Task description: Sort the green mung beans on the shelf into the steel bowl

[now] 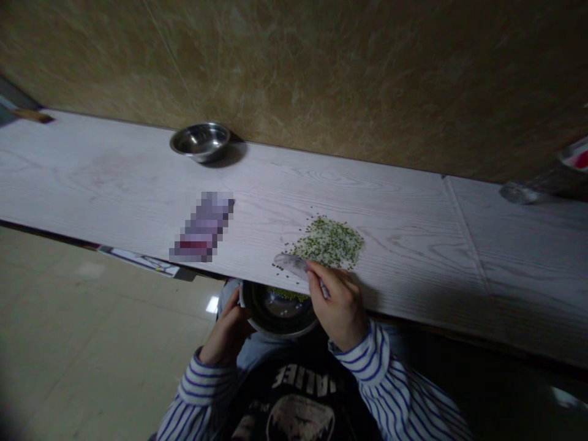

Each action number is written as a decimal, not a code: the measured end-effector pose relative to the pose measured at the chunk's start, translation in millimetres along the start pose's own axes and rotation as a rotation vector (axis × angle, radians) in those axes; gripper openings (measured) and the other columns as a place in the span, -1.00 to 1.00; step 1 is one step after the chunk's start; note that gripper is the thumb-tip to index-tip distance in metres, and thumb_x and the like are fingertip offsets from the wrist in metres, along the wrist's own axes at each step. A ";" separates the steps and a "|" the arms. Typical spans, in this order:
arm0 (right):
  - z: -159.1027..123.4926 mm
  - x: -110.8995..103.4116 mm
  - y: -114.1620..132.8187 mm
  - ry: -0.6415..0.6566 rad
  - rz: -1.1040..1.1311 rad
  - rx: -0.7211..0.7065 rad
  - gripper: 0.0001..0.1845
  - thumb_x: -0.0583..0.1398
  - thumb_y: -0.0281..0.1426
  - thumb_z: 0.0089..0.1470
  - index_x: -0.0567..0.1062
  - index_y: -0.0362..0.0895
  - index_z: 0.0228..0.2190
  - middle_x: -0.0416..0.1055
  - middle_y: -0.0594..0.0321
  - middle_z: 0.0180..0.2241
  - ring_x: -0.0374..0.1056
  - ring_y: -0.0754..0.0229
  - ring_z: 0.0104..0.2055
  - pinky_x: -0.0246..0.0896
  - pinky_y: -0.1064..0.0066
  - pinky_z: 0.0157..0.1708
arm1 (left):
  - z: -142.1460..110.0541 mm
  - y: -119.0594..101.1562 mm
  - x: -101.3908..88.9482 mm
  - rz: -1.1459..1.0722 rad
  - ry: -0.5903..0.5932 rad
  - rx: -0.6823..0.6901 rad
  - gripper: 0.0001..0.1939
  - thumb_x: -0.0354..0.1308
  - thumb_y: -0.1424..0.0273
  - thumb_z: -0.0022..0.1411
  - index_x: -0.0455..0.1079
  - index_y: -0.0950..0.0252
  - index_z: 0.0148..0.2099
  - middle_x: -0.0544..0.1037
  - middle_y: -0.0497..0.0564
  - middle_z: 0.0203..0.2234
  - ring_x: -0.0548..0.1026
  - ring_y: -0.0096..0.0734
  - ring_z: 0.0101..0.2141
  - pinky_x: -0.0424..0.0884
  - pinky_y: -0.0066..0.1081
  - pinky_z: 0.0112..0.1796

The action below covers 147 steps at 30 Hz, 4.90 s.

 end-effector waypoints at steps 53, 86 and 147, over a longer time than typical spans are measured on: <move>18.4 -2.1 -40.6 -0.047 -0.073 0.105 -0.78 0.20 -0.43 0.21 0.66 -0.06 -0.20 0.68 0.15 -0.25 0.61 0.08 -0.28 0.54 0.27 -0.18 | 6.1 9.5 4.7 0.061 -0.015 -0.034 -0.31 0.30 0.43 -0.10 0.39 0.17 0.17 0.56 0.06 -0.11 0.50 -0.29 -0.35 0.35 -0.44 -0.50; 16.7 -15.4 -33.7 -0.062 -0.039 0.165 -0.80 0.22 -0.40 0.20 0.65 -0.04 -0.19 0.67 0.16 -0.24 0.61 0.07 -0.24 0.56 0.25 -0.16 | 5.3 9.1 8.2 0.058 -0.025 -0.038 -0.31 0.32 0.43 -0.15 0.43 0.19 0.13 0.58 0.07 -0.11 0.48 -0.31 -0.39 0.34 -0.44 -0.52; 66.1 -18.1 -40.1 0.266 0.188 0.001 -0.76 0.23 -0.44 0.20 0.65 -0.08 -0.14 0.67 0.19 -0.18 0.61 0.14 -0.21 0.55 0.32 -0.15 | -3.7 3.2 13.8 0.038 -0.023 -0.019 -0.35 0.28 0.47 -0.14 0.47 0.15 0.10 0.58 0.00 -0.19 0.51 -0.27 -0.35 0.40 -0.45 -0.50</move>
Point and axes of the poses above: each hand's wrist, its own z-axis towards the middle knuckle, its own x-axis out of the palm, y = z × x, the point moved 1 cm from there along z, towards the middle knuckle
